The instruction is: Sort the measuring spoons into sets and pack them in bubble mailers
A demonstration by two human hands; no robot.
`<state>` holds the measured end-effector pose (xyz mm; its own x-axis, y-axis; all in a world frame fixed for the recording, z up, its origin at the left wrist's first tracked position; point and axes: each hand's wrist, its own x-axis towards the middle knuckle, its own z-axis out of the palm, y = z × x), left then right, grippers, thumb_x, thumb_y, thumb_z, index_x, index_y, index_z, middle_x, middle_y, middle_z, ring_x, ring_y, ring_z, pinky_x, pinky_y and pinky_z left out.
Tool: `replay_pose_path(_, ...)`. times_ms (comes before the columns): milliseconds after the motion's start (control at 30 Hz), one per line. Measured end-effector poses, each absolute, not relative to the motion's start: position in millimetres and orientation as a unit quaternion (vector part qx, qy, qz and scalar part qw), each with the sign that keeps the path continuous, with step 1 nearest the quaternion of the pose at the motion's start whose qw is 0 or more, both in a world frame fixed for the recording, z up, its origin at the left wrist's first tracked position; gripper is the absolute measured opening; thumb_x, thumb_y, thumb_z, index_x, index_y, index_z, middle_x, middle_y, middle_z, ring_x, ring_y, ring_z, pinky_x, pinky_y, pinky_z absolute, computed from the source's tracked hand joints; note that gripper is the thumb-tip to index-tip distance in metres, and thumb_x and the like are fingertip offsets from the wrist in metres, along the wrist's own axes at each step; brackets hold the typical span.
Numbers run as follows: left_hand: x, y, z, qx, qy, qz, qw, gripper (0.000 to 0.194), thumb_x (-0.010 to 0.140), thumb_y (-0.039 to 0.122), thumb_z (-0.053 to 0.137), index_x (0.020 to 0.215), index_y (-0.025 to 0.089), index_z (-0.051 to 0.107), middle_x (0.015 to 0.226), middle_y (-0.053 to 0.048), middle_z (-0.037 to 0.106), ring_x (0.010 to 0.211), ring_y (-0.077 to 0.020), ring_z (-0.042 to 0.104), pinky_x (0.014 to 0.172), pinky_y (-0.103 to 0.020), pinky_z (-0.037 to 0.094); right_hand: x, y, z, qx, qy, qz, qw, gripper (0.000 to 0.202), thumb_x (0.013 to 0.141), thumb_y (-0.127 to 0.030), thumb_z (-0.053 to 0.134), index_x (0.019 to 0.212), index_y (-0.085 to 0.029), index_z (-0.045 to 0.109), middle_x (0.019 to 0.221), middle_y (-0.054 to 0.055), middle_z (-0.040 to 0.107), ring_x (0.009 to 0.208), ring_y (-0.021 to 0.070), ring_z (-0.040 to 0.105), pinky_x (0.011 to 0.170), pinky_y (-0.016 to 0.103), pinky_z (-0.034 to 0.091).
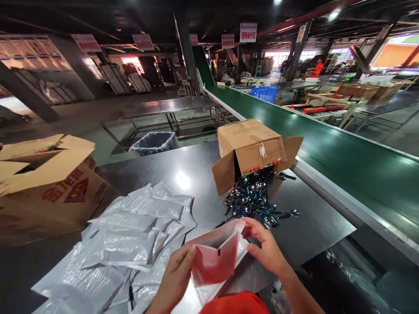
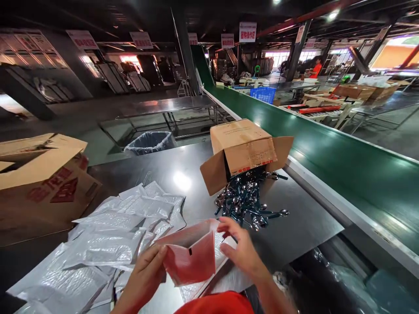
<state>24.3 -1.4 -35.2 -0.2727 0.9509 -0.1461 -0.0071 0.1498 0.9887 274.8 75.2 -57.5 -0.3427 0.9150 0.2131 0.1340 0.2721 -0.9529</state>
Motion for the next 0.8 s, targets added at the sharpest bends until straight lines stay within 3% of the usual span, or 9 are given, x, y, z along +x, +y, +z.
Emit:
replay_pose_path(67, 22, -4, -34, 0.421, 0.587, 0.525, 0.449, 0.054, 0.076, 0.068, 0.064, 0.055, 0.018, 0.067, 0.051, -0.002, 0.061, 0.051, -0.0155, 0.054, 0.061, -0.030, 0.054, 249, 74, -39, -0.375, -0.720, 0.433, 0.392, 0.052, 0.088, -0.065, 0.056, 0.099, -0.018, 0.073, 0.087, 0.007, 0.076, 0.077, 0.0189, 0.070, 0.073, 0.028, 0.056)
replay_pose_path(133, 17, -6, -32, 0.469, 0.577, 0.521, 0.417, 0.049, 0.083, 0.063, 0.059, 0.068, 0.019, 0.075, 0.063, -0.005, 0.071, 0.059, -0.0182, 0.063, 0.071, -0.031, 0.057, 238, 72, -30, -0.382, -0.748, 0.390, 0.378, 0.047, 0.095, -0.055, 0.050, 0.078, -0.018, 0.073, 0.068, 0.002, 0.071, 0.063, 0.0143, 0.064, 0.066, 0.024, 0.053)
replay_pose_path(200, 9, -8, -28, 0.531, 0.567, 0.511, 0.368, 0.042, 0.087, 0.056, 0.057, 0.085, 0.021, 0.080, 0.081, -0.008, 0.079, 0.075, -0.0211, 0.071, 0.078, -0.030, 0.058, 237, 72, -29, -0.364, -0.760, 0.376, 0.386, 0.042, 0.098, -0.048, 0.048, 0.084, -0.019, 0.076, 0.064, 0.001, 0.070, 0.059, 0.0133, 0.064, 0.065, 0.022, 0.052)
replay_pose_path(267, 2, -9, -22, 0.578, 0.557, 0.501, 0.323, 0.033, 0.090, 0.047, 0.056, 0.098, 0.025, 0.080, 0.092, -0.007, 0.081, 0.082, -0.0213, 0.075, 0.078, -0.027, 0.058, 241, 73, -30, -0.336, -0.761, 0.381, 0.402, 0.033, 0.097, -0.043, 0.052, 0.101, -0.021, 0.077, 0.075, 0.002, 0.076, 0.064, 0.0147, 0.068, 0.067, 0.023, 0.054)
replay_pose_path(367, -7, -10, -9, 0.619, 0.515, 0.515, 0.295, 0.025, 0.088, 0.034, 0.062, 0.107, 0.031, 0.078, 0.092, -0.003, 0.081, 0.072, -0.0181, 0.076, 0.064, -0.020, 0.057, 245, 77, -31, -0.272, -0.764, 0.383, 0.442, 0.025, 0.094, -0.034, 0.057, 0.101, -0.023, 0.078, 0.085, 0.005, 0.079, 0.068, 0.0164, 0.072, 0.064, 0.023, 0.055)
replay_pose_path(467, -12, -7, 6, 0.658, 0.426, 0.533, 0.319, 0.024, 0.088, 0.027, 0.061, 0.102, 0.035, 0.079, 0.080, -0.001, 0.081, 0.060, -0.0153, 0.073, 0.054, -0.017, 0.053, 244, 80, -28, -0.184, -0.754, 0.402, 0.485, 0.027, 0.095, -0.026, 0.053, 0.093, -0.024, 0.080, 0.073, 0.004, 0.077, 0.062, 0.0158, 0.071, 0.058, 0.023, 0.053)
replay_pose_path(600, -13, -2, 21, 0.660, 0.375, 0.538, 0.366, 0.026, 0.090, 0.030, 0.057, 0.087, 0.031, 0.083, 0.065, -0.003, 0.077, 0.051, -0.0155, 0.068, 0.048, -0.021, 0.048, 237, 81, -23, -0.132, -0.720, 0.441, 0.519, 0.028, 0.088, -0.017, 0.053, 0.075, -0.023, 0.077, 0.055, 0.000, 0.069, 0.047, 0.0127, 0.060, 0.049, 0.023, 0.045)
replay_pose_path(800, -4, -13, 29, 0.609, 0.480, 0.502, 0.383, 0.038, 0.085, 0.051, 0.056, 0.071, 0.028, 0.083, 0.063, -0.008, 0.075, 0.057, -0.0249, 0.067, 0.054, -0.033, 0.049, 230, 76, -27, -0.293, -0.645, 0.444, 0.550, 0.027, 0.075, -0.016, 0.048, 0.058, -0.022, 0.068, 0.057, 0.001, 0.067, 0.053, 0.0138, 0.059, 0.052, 0.024, 0.041)
